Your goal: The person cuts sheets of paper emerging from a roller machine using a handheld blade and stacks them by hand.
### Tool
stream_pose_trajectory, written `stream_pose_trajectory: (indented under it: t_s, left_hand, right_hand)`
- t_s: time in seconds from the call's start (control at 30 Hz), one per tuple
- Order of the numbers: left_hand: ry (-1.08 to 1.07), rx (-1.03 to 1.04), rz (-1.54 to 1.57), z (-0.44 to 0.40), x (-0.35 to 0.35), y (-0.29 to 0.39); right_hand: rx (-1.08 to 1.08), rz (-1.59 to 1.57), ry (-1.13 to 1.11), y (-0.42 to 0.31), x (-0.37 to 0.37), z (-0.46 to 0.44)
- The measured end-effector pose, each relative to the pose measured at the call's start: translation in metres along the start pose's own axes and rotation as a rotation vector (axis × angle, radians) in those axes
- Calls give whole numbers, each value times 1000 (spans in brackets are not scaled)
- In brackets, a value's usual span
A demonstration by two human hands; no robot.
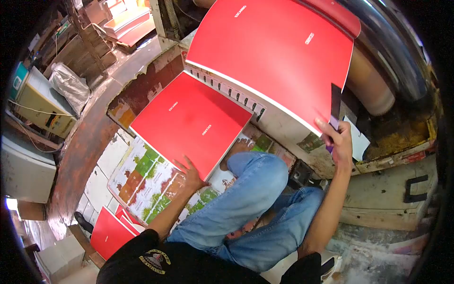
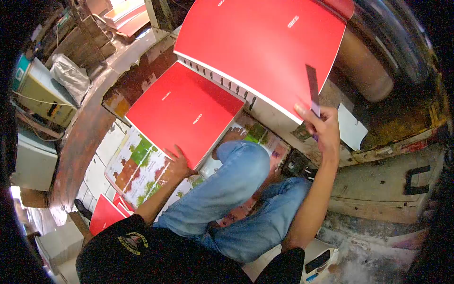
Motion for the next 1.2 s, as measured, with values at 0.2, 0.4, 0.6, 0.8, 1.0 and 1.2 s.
stream_pose_trajectory:
  t_s: [0.2, 0.4, 0.6, 0.8, 1.0, 1.2]
  left_hand:
    - [173, 36, 176, -35, 61, -8]
    - [-335, 383, 404, -10, -58, 80]
    - [-1084, 667, 2338, 37, -176, 203]
    - [-616, 318, 2153, 46, -188, 198]
    - [-542, 165, 2010, 46, -167, 148]
    - [-549, 71, 1958, 56, -147, 126]
  right_hand:
    - [-35, 69, -191, -4, 9, 11]
    - [-48, 59, -400, -25, 19, 26]
    - [-169, 28, -636, -31, 24, 34]
    - [98, -40, -814, 11, -16, 30]
    - [137, -391, 80, 69, -70, -10]
    - [273, -156, 442, 110, -97, -20]
Point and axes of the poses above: each hand's wrist, its own z-axis away from the middle knuckle, its own x-axis out of the palm, y = z × x, the point moved 5 cm from there along -z, towards the middle knuckle, and after that the axes turned 4 degrees about y, right-handed, at the moved point
